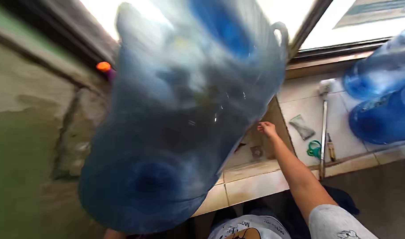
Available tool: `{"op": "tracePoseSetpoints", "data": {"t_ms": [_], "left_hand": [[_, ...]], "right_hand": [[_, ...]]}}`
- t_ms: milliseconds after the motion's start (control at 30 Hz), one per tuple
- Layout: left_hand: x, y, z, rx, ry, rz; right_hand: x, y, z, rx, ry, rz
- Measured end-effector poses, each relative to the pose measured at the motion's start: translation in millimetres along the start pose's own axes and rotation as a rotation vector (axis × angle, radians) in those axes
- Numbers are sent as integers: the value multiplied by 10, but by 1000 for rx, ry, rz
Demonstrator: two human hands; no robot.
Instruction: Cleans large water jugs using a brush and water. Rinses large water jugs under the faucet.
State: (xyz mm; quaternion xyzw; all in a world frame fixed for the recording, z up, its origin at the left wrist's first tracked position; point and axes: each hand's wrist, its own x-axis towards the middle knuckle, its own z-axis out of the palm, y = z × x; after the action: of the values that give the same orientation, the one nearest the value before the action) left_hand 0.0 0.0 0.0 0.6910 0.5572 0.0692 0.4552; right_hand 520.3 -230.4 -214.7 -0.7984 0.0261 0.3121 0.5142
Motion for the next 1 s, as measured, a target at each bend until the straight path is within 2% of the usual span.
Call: {"op": "tracePoseSetpoints", "data": {"t_ms": [33, 100, 200, 267, 333, 433, 500, 567, 633, 700, 800, 867, 933, 1000], "left_hand": [[139, 155, 15, 158, -109, 45], [408, 321, 156, 428, -221, 271], [715, 790, 675, 864, -314, 279], [892, 1185, 1259, 1050, -354, 330], [1048, 1683, 1941, 1177, -470, 370], [1291, 2260, 3073, 1244, -601, 429], [1405, 2571, 3802, 1244, -608, 434], [1457, 2902, 4306, 1133, -569, 431], [1602, 2890, 4608, 794, -496, 495], [1687, 2557, 4835, 468, -353, 525], [1772, 2009, 5173, 30, -97, 530], [1794, 1769, 5396, -235, -100, 452], [1769, 1651, 5523, -324, -105, 440], [1780, 1572, 5534, -314, -60, 518]], "right_hand": [[31, -123, -327, 4, 42, -33], [-26, -347, -899, -58, 118, -124], [-389, -552, -1597, -397, 330, -212], [-680, -483, -1967, -607, 481, -110], [-773, -189, -2251, -687, 576, 69], [-657, 275, -2499, -680, 542, 323], [-604, 399, -2545, -650, 475, 377], [-572, 415, -2581, -646, 430, 367], [-557, 463, -2644, -671, 405, 351], [-553, 533, -2736, -638, 405, 323], [-519, 610, -2810, -411, 451, 290], [-557, 575, -2771, -190, 477, 282], [-641, 423, -2747, -5, 460, 252], [-826, 284, -2713, 95, 455, 181]]}}
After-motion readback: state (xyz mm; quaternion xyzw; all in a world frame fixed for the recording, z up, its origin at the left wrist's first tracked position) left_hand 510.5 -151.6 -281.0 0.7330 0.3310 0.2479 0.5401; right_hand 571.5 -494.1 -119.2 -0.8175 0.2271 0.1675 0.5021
